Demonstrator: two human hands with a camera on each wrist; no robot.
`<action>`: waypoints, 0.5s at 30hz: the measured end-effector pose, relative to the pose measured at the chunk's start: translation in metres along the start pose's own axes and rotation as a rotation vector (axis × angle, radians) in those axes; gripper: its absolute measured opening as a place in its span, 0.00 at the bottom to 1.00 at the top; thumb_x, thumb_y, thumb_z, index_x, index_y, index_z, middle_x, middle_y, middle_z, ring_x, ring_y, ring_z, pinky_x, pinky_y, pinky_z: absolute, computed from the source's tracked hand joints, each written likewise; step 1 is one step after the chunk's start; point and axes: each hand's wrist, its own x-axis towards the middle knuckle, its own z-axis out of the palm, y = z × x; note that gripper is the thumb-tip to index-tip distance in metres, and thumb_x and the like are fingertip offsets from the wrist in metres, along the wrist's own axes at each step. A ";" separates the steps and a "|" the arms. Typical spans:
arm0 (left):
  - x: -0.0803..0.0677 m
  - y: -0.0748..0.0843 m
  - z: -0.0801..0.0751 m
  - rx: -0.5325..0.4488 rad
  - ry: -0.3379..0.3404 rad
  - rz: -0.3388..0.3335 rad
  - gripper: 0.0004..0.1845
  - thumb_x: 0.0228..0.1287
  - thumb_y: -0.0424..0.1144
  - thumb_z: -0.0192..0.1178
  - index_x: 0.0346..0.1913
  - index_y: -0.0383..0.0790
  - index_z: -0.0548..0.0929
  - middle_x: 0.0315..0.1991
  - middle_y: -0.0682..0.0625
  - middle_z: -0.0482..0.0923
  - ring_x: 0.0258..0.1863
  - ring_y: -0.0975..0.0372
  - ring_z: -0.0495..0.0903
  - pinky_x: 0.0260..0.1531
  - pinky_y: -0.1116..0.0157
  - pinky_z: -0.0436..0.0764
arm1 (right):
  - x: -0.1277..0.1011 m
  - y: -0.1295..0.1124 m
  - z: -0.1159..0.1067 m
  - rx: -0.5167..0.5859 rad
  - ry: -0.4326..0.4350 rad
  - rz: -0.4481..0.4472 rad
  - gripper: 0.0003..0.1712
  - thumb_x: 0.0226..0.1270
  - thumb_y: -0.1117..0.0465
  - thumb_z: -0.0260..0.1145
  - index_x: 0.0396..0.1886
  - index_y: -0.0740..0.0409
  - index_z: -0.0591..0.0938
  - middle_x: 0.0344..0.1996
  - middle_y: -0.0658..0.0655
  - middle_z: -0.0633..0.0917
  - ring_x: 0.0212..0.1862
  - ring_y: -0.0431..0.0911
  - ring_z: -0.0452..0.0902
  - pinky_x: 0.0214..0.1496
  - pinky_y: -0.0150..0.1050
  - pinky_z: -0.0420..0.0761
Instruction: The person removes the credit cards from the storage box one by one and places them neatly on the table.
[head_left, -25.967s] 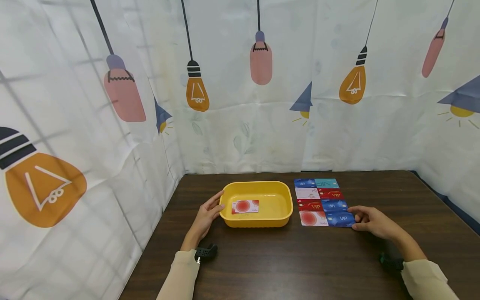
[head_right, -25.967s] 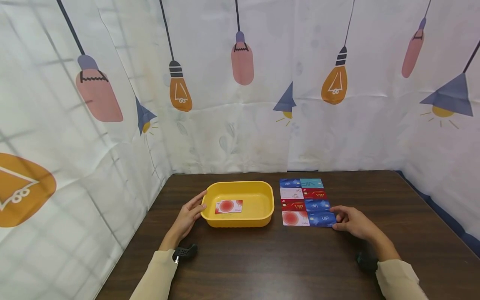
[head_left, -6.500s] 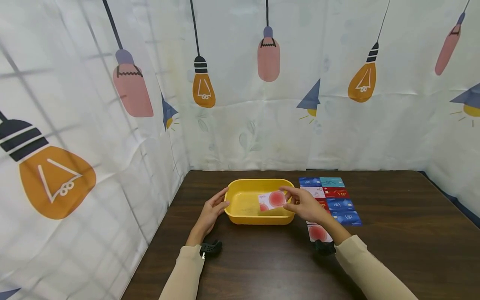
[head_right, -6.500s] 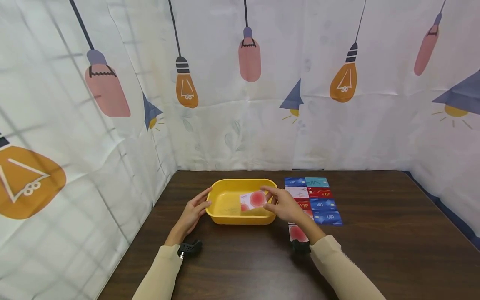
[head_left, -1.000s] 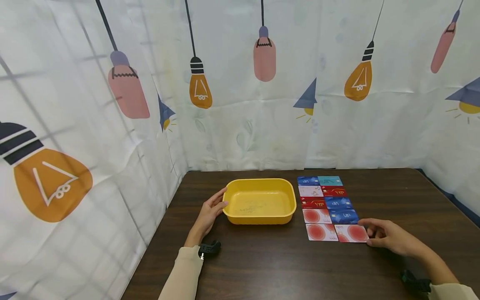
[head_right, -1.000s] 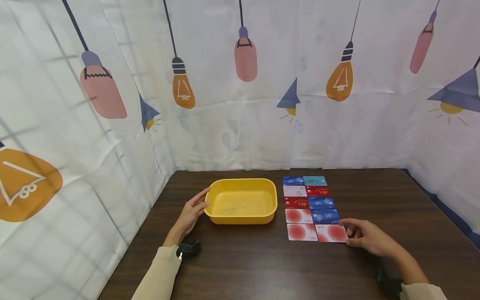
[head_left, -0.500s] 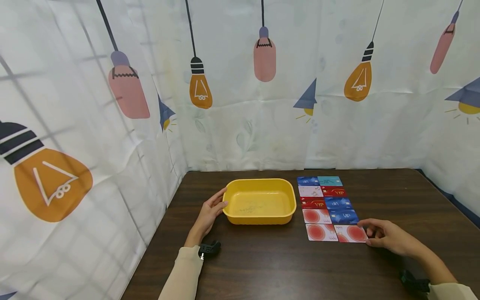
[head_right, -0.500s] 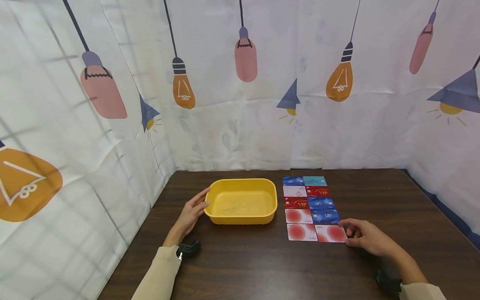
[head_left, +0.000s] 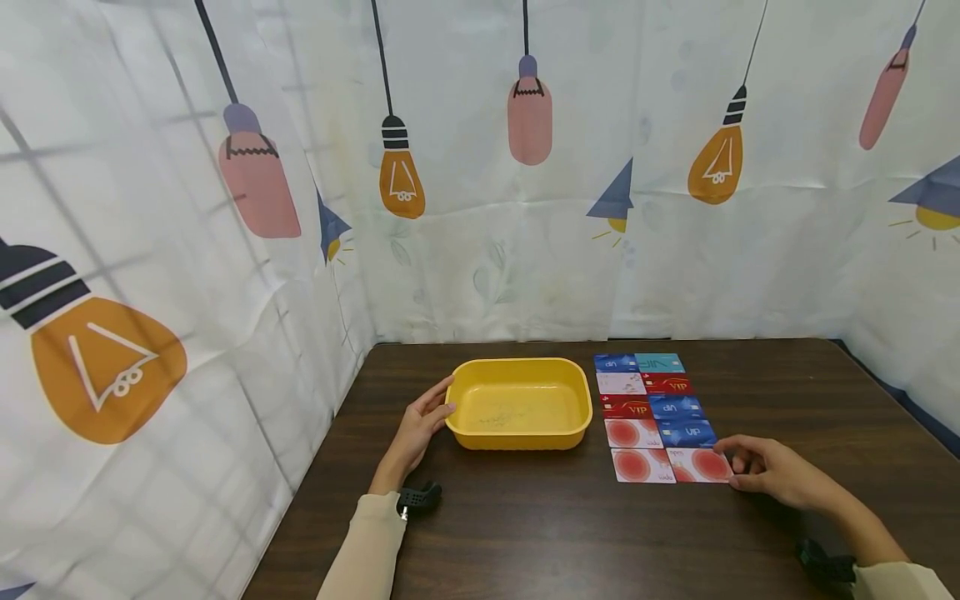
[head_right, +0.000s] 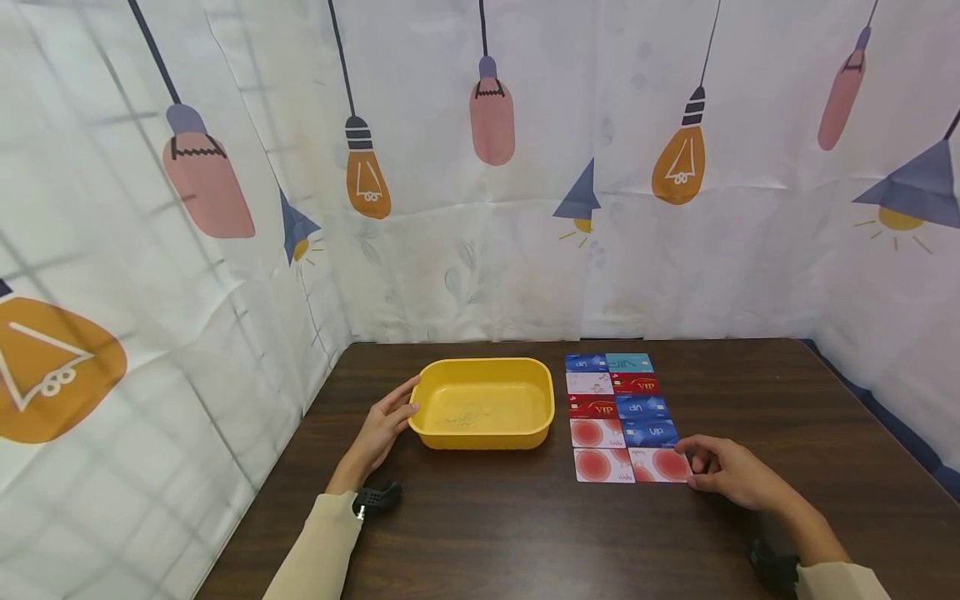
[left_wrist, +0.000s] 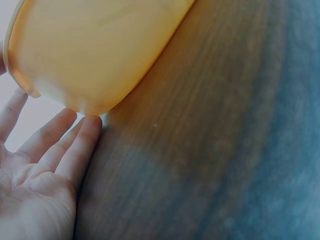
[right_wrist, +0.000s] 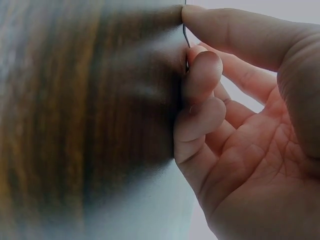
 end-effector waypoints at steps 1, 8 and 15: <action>0.000 0.000 0.000 0.000 -0.001 0.002 0.30 0.76 0.39 0.59 0.77 0.51 0.68 0.77 0.42 0.66 0.74 0.47 0.68 0.65 0.59 0.79 | 0.000 0.000 0.000 -0.001 0.001 0.000 0.27 0.67 0.62 0.71 0.61 0.70 0.76 0.33 0.53 0.75 0.27 0.40 0.69 0.27 0.32 0.71; 0.002 -0.001 0.001 -0.032 0.009 0.009 0.30 0.75 0.37 0.59 0.77 0.50 0.69 0.75 0.41 0.68 0.73 0.46 0.70 0.59 0.65 0.82 | 0.001 0.002 -0.002 0.000 0.020 -0.028 0.26 0.69 0.63 0.69 0.62 0.72 0.75 0.34 0.52 0.78 0.28 0.40 0.71 0.27 0.32 0.72; 0.004 0.001 -0.002 -0.036 0.032 0.004 0.32 0.75 0.38 0.60 0.78 0.51 0.66 0.73 0.38 0.70 0.69 0.45 0.74 0.59 0.62 0.83 | 0.009 -0.007 -0.009 -0.044 0.119 -0.017 0.23 0.71 0.62 0.67 0.60 0.71 0.76 0.31 0.51 0.79 0.28 0.39 0.72 0.29 0.32 0.74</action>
